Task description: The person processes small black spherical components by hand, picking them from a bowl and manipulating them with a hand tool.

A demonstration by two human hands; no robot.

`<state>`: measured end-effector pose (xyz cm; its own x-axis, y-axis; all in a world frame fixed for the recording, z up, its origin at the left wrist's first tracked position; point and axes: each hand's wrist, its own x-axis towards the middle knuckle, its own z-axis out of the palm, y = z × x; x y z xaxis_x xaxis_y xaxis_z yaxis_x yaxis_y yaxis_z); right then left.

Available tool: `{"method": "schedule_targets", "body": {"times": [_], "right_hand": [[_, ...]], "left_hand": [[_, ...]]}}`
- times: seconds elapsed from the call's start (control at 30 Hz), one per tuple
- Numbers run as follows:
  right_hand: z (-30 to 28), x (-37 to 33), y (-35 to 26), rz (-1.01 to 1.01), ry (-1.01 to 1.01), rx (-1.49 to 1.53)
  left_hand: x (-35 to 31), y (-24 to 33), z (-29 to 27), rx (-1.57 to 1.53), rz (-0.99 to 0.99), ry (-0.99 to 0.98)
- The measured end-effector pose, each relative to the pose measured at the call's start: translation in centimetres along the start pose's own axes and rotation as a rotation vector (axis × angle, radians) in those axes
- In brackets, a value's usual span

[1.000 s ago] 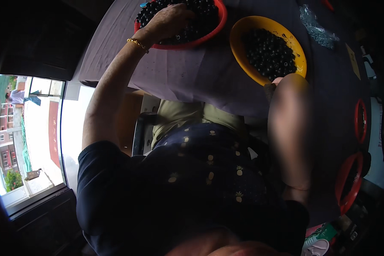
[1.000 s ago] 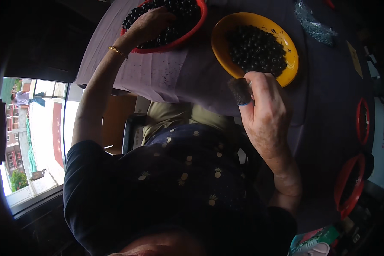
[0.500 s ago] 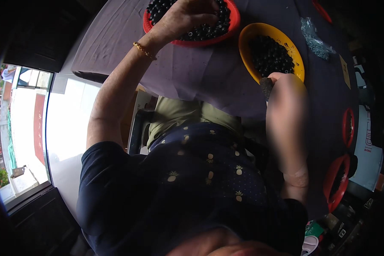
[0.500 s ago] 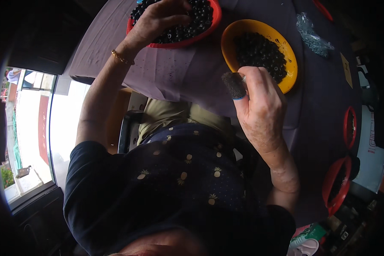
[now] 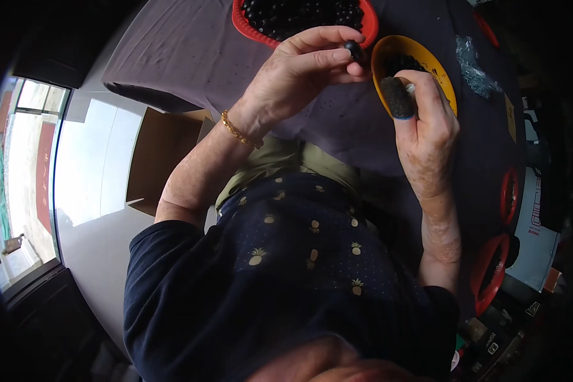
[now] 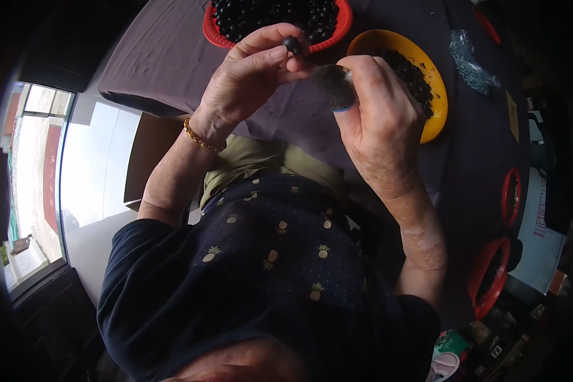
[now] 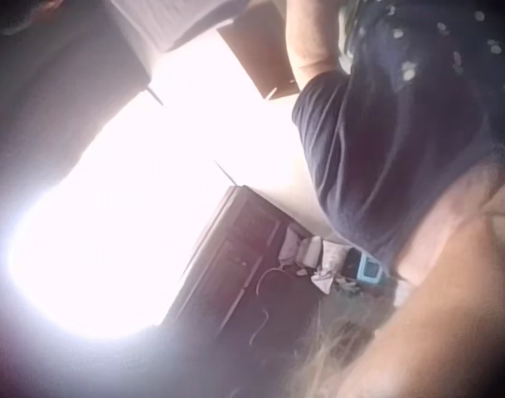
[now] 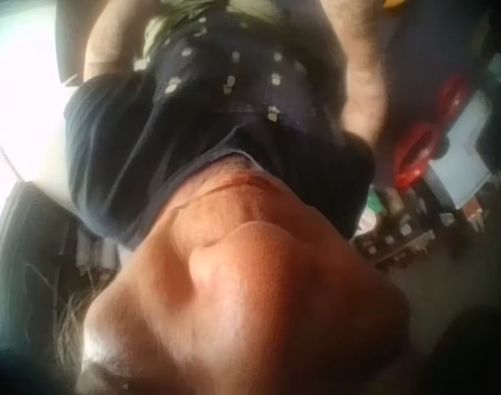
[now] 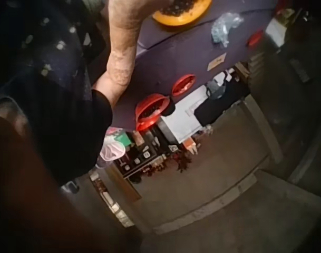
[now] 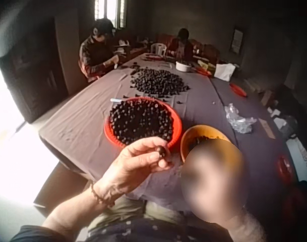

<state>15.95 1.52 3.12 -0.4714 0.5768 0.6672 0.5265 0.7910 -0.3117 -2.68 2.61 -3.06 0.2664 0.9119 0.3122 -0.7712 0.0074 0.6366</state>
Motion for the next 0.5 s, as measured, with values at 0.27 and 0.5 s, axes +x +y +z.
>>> {"method": "schedule_targets", "body": {"times": [0.27, 0.5], "right_hand": [[0.6, -0.8, 0.7, -0.017, -0.002, 0.007], [0.7, -3.2, 0.1, 0.073, -0.092, 0.158]], "left_hand": [[-0.6, -0.1, 0.2, 0.040, 0.058, -0.016], [-1.7, 0.0, 0.2, 0.112, 0.075, -0.008]]}}
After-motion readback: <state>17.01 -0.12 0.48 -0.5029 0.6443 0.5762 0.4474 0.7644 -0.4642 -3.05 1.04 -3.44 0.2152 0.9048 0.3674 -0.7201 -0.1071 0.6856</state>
